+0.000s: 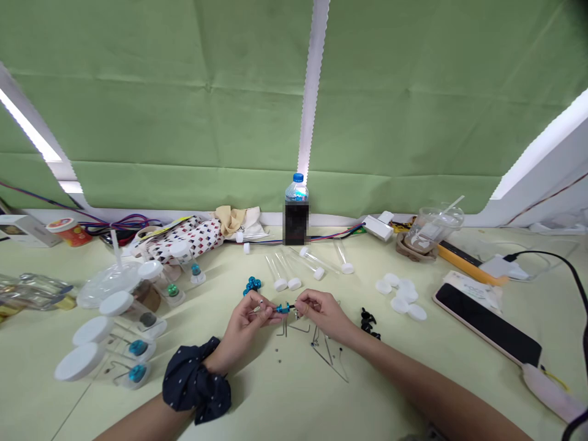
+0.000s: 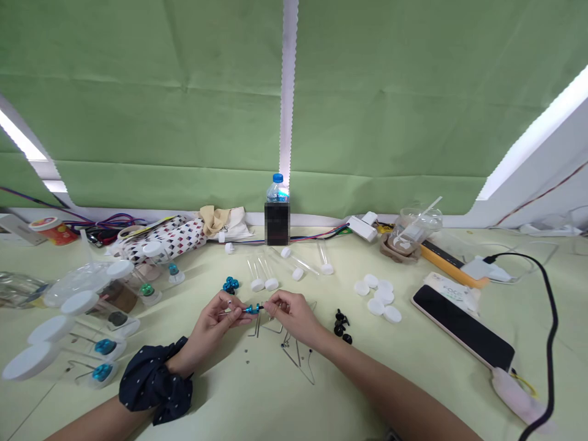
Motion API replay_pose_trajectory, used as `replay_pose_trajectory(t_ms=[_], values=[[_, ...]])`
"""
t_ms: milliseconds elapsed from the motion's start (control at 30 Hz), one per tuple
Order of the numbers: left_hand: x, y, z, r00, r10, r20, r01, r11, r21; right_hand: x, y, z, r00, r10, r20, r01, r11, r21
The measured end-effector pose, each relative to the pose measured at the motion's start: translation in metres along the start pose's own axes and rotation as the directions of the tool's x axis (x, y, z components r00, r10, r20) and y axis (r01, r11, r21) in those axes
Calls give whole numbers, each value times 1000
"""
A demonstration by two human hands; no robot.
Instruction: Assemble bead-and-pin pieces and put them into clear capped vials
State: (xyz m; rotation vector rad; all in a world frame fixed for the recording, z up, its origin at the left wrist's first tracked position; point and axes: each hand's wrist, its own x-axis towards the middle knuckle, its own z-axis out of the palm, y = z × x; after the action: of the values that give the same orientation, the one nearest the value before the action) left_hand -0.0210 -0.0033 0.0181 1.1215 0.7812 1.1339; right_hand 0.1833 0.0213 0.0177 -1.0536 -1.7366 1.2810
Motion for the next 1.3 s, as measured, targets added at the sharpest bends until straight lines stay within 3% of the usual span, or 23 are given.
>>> replay_pose_trajectory(t_ms=[333,1300], values=[[2,3,2,999,-10,-38,8,999,-38,-1,-4,-3,996,-92,-17,91,993,-70],[2,2,1,993,35,-116,-26,997,78,-2,-2,3,991,-129,-18,121,963,-242]])
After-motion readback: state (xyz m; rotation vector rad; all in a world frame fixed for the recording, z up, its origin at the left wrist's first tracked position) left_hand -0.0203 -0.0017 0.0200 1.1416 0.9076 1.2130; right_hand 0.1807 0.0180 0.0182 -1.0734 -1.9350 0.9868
